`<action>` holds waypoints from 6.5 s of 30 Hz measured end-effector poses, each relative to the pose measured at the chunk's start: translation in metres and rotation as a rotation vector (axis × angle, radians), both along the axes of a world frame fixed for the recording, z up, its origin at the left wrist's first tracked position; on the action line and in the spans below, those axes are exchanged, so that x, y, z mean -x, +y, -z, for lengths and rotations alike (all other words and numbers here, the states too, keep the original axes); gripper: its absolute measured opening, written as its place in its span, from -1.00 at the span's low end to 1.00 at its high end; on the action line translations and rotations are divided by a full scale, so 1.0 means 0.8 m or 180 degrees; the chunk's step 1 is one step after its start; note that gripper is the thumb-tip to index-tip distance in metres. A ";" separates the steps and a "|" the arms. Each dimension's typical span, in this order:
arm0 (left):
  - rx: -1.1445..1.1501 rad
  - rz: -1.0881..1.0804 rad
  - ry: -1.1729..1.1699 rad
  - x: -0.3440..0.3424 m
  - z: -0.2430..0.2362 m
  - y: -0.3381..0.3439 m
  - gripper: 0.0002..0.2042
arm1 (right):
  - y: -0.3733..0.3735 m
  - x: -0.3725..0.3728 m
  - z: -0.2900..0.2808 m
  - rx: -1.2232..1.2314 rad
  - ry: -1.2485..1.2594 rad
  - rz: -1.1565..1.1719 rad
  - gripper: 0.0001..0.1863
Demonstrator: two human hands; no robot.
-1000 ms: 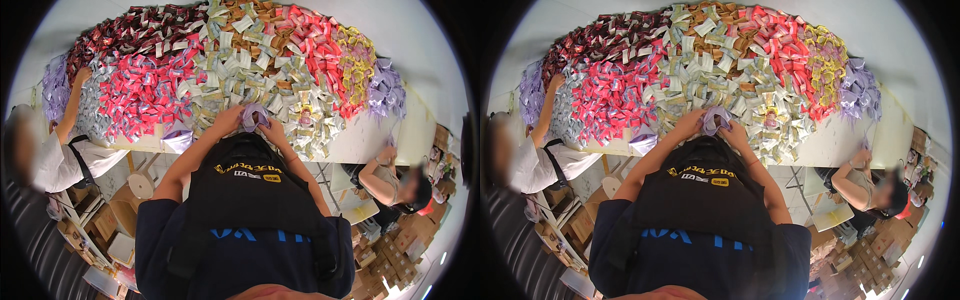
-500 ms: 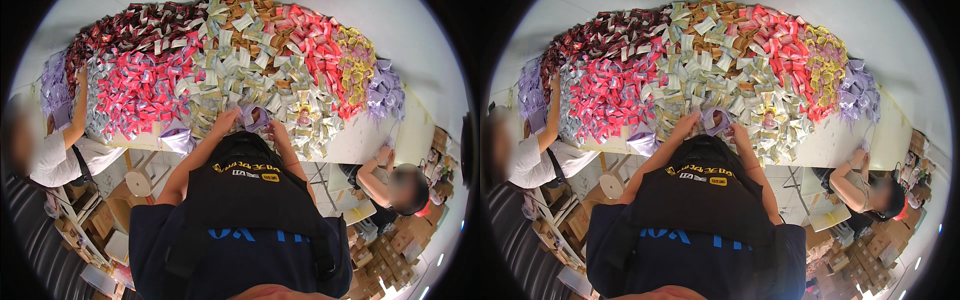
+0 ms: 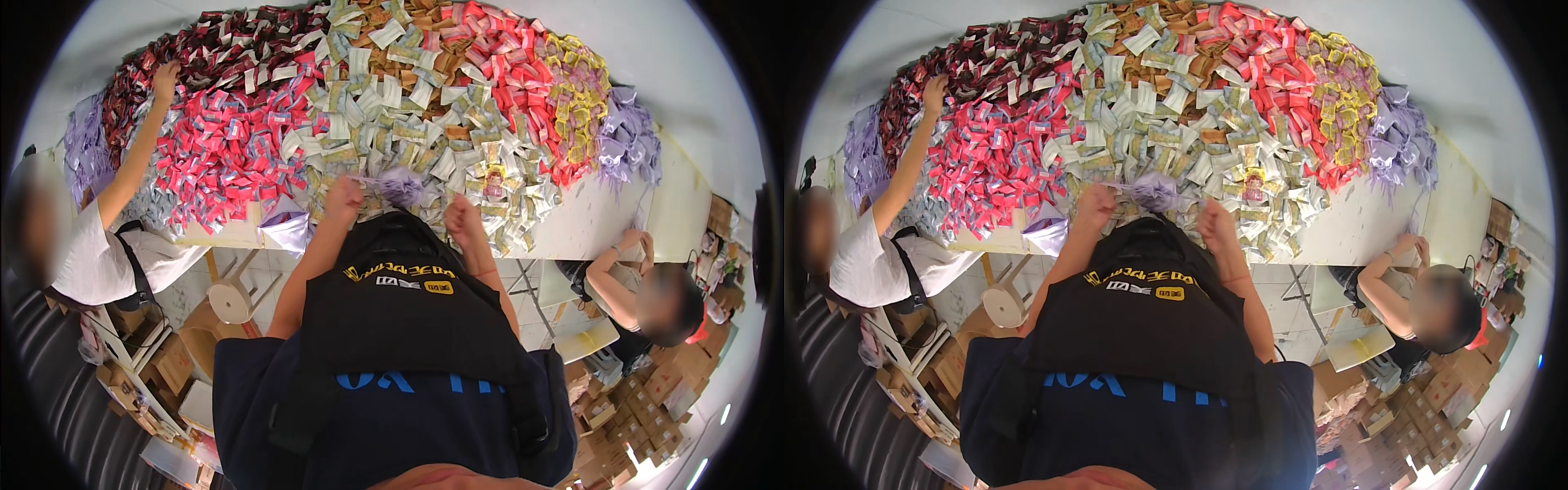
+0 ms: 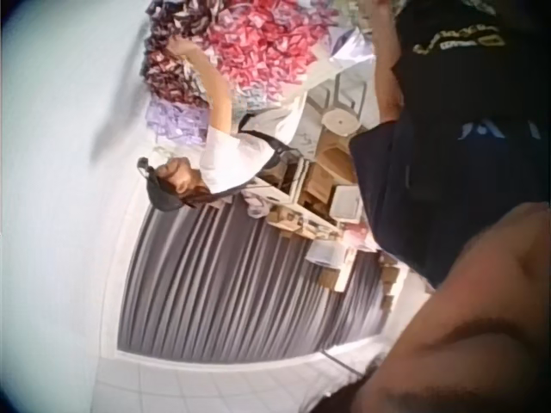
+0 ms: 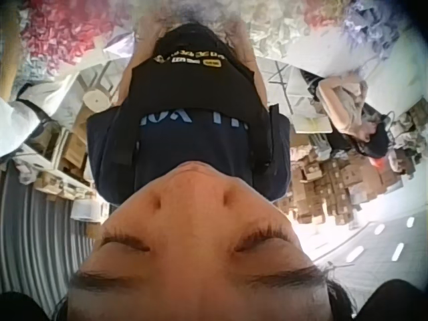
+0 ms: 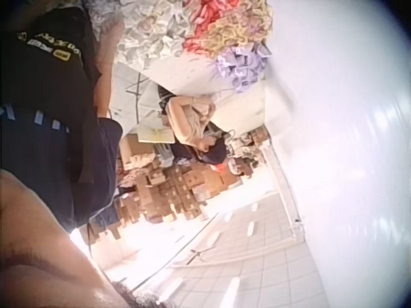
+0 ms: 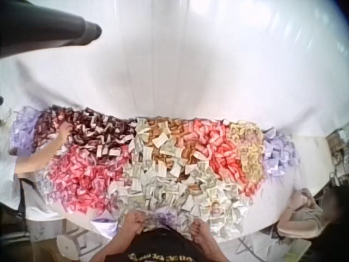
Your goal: The person repeatedly picks small pre-wrapped items from a large pile on a table and places them into a purple plastic bag. The person continues this one-by-one packing process for the duration of the clip.
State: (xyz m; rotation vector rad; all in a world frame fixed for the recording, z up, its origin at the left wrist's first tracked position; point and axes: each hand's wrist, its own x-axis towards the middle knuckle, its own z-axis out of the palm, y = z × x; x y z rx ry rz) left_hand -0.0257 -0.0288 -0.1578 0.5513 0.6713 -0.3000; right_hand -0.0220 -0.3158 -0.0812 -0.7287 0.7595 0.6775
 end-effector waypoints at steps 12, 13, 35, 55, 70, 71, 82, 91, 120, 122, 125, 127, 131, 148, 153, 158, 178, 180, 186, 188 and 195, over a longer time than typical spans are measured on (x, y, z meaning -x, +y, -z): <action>0.1247 -0.0491 -0.0007 -0.033 -0.118 -0.017 -0.57 | 0.046 -0.021 -0.041 -0.1119 -0.0549 0.0486 -0.60; 0.1270 -0.0573 0.0246 -0.032 -0.116 -0.008 -0.56 | 0.044 -0.016 -0.031 -0.1327 -0.0574 0.0186 -0.60; -0.5344 0.3327 0.0214 0.098 -0.028 0.239 -0.60 | -0.012 -0.098 0.023 0.4998 -0.5052 -0.3153 -0.53; -0.5745 0.2919 -0.0803 -0.004 -0.155 0.121 -0.92 | -0.053 -0.222 0.036 0.4300 -0.3608 -0.0483 -0.77; -0.4696 0.2557 -0.1293 -0.118 -0.216 -0.052 -0.91 | -0.260 -0.363 0.067 0.5545 -0.2043 -0.0315 -0.47; -0.4449 0.2327 -0.1368 -0.117 -0.205 -0.056 -0.92 | -0.269 -0.362 0.056 0.5483 -0.1789 0.0165 -0.46; -0.4749 0.2256 -0.1470 -0.115 -0.196 -0.091 -0.87 | -0.318 -0.365 0.104 0.5593 -0.0682 0.0433 -0.57; -0.4463 0.1828 -0.2098 -0.119 -0.186 -0.117 -0.85 | -0.021 -0.107 -0.116 -0.0609 -0.0989 -0.0756 -0.76; -0.4479 0.1260 -0.2317 -0.028 -0.168 -0.122 -0.86 | 0.109 -0.014 0.025 -0.0079 -0.0595 0.0093 -0.71; -0.5226 0.1375 -0.2652 -0.024 -0.172 -0.115 -0.88 | 0.102 0.000 -0.004 0.1305 -0.1422 -0.0466 -0.68; -0.4786 0.1516 -0.2773 -0.019 -0.173 -0.129 -0.88 | 0.086 0.000 -0.009 0.3123 -0.2272 -0.1384 -0.64; -0.4633 0.1851 -0.2813 -0.020 -0.171 -0.135 -0.86 | 0.075 -0.005 0.002 0.3703 -0.2412 -0.2038 -0.61; -0.4311 0.1993 -0.2614 -0.028 -0.159 -0.128 -0.85 | 0.076 -0.015 -0.019 0.4558 -0.2860 -0.2613 -0.73; -0.3769 0.0974 -0.1480 -0.067 -0.109 -0.088 -0.88 | 0.099 -0.050 -0.035 0.3800 -0.4311 -0.2987 -0.55; -0.4150 0.1245 -0.1573 -0.078 -0.120 -0.069 -0.88 | 0.045 -0.090 -0.074 0.3850 -0.4377 -0.3071 -0.53; -0.3218 0.1684 -0.1287 -0.049 -0.103 -0.043 -0.67 | 0.039 -0.098 -0.016 0.3828 -0.4287 -0.3432 -0.65; 0.1938 -0.0458 0.0861 0.011 -0.053 0.027 -0.80 | 0.002 -0.049 0.006 0.0270 -0.0907 0.0153 -0.80; 0.1346 -0.0353 0.0432 0.011 -0.080 0.037 -0.81 | -0.015 -0.035 0.016 0.0254 -0.0687 0.0955 -0.77; 0.0198 -0.0814 0.0911 -0.014 -0.156 -0.010 -0.80 | 0.049 -0.040 -0.066 0.0061 -0.0919 0.0655 -0.73; 0.0845 -0.1399 0.0860 -0.028 -0.179 -0.032 -0.79 | 0.068 -0.026 -0.063 -0.0632 -0.0992 -0.0005 -0.72; 0.1214 0.0110 -0.0456 0.027 -0.084 0.013 -0.75 | 0.013 -0.014 -0.037 0.0318 -0.0847 -0.0186 -0.70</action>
